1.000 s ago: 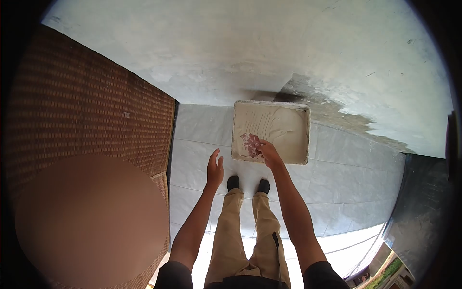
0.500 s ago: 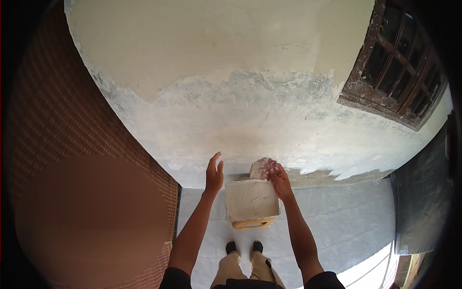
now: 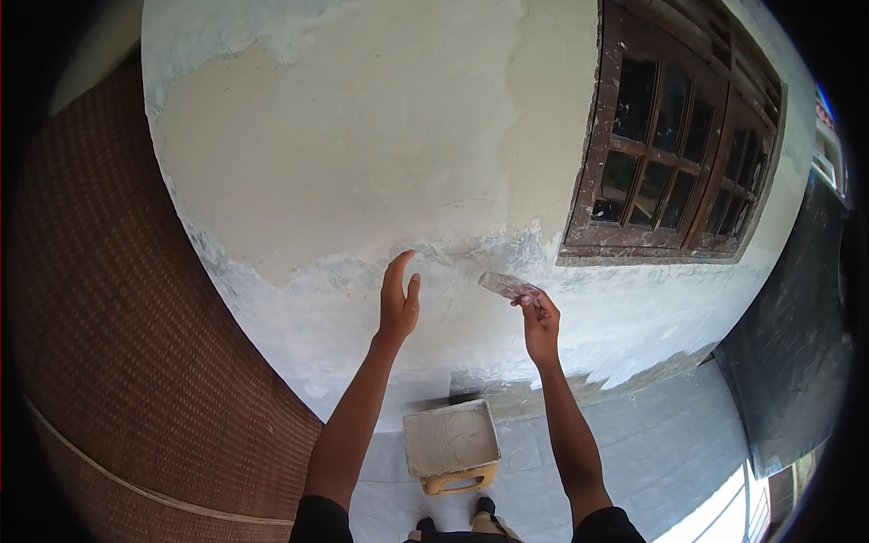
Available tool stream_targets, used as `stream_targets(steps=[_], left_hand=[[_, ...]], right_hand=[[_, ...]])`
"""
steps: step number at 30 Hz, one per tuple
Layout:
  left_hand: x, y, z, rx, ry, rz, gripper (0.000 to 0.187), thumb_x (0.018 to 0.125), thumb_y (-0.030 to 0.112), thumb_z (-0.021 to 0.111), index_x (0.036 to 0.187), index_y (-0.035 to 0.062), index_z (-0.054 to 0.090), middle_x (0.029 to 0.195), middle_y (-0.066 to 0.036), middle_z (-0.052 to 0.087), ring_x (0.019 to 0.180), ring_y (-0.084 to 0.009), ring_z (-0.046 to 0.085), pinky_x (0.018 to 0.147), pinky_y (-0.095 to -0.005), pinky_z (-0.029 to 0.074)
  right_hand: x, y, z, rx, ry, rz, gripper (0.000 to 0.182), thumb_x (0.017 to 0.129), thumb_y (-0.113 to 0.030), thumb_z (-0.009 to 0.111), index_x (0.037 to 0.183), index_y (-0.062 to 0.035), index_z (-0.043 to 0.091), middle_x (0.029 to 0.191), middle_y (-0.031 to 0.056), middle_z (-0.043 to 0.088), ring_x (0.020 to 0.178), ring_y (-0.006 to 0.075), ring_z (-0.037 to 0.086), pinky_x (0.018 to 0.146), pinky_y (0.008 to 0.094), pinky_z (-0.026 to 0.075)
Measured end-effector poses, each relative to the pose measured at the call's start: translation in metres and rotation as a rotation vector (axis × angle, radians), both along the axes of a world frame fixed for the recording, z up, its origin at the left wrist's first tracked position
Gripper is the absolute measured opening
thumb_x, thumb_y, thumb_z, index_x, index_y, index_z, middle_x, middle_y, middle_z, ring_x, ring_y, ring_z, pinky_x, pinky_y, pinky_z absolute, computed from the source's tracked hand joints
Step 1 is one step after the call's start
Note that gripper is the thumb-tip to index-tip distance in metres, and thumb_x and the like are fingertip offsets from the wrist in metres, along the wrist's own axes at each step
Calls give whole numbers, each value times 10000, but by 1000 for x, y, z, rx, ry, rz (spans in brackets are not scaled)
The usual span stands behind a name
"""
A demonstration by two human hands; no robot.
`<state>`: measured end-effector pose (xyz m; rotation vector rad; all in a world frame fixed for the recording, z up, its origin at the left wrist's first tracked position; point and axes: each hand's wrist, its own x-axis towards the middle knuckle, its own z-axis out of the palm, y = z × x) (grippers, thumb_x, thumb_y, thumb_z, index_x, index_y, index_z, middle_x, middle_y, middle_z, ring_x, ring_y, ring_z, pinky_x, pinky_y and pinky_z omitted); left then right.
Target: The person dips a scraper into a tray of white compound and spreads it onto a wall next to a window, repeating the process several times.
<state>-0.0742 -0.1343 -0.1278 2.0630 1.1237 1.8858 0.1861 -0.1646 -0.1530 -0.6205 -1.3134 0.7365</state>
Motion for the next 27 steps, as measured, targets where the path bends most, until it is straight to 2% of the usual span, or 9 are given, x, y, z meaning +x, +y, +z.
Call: stream_targets(steps=[5, 7, 8, 10, 14, 15, 19, 22, 27], left_hand=[[35, 17, 47, 108, 95, 54, 420, 967, 99, 481, 1381, 48, 430, 1395, -134, 470, 1323, -292, 412, 1104, -402, 326], [50, 26, 65, 137, 124, 53, 457, 962, 83, 480, 1410, 59, 394, 1436, -127, 424, 1344, -290, 384, 1112, -407, 320], [58, 30, 72, 146, 126, 58, 457, 962, 83, 480, 1410, 59, 394, 1436, -127, 424, 1344, -290, 384, 1112, -407, 320], [72, 39, 86, 166, 183, 118, 475, 955, 81, 483, 1418, 57, 382, 1451, -127, 407, 1362, -296, 364, 1118, -413, 313], [92, 60, 102, 239, 231, 171, 500, 944, 84, 495, 1427, 56, 370, 1469, -130, 386, 1383, -298, 338, 1126, -424, 301], [95, 65, 104, 249, 256, 193, 510, 940, 87, 497, 1432, 57, 365, 1483, -133, 369, 1393, -301, 324, 1135, -440, 279], [104, 75, 107, 252, 320, 280, 529, 937, 102, 490, 1446, 57, 352, 1521, -132, 319, 1419, -308, 287, 1159, -489, 203], [104, 80, 105, 253, 367, 342, 541, 935, 115, 487, 1452, 44, 342, 1535, -121, 302, 1430, -308, 270, 1160, -517, 174], [100, 95, 96, 301, 402, 396, 559, 923, 129, 502, 1453, 43, 347, 1531, -107, 317, 1430, -295, 277, 1153, -522, 183]], right_hand=[[30, 16, 31, 161, -46, -109, 225, 984, -57, 526, 1175, 11, 622, 998, 75, 660, 963, 139, 588, 874, 278, 446], [43, 22, 47, 392, -191, -234, 268, 927, 32, 550, 1173, -10, 648, 1031, 87, 677, 1027, 192, 577, 904, 304, 452], [51, 29, 49, 401, -188, -230, 268, 927, 32, 550, 1173, -10, 648, 1031, 87, 677, 1027, 192, 577, 904, 304, 452], [67, 43, 49, 518, -393, -433, 407, 798, 147, 585, 1139, -56, 678, 1145, 81, 687, 1067, 259, 576, 939, 345, 462], [82, 72, 33, 709, -560, -585, 436, 766, 127, 603, 1151, -61, 685, 1195, 81, 670, 1155, 302, 510, 955, 381, 464], [83, 80, 27, 702, -589, -581, 459, 761, 112, 607, 1177, -68, 676, 1254, 80, 640, 1162, 329, 497, 973, 393, 458], [82, 110, 11, 694, -663, -633, 506, 744, 113, 602, 1208, -80, 660, 1332, 87, 586, 1179, 344, 491, 997, 422, 445], [77, 113, 5, 652, -777, -692, 469, 755, 105, 615, 1193, -55, 663, 1305, 117, 601, 1147, 344, 516, 1008, 425, 420], [65, 110, 5, 688, -759, -807, 444, 754, 46, 657, 1185, -62, 660, 1310, 93, 602, 1082, 304, 549, 950, 446, 421]])
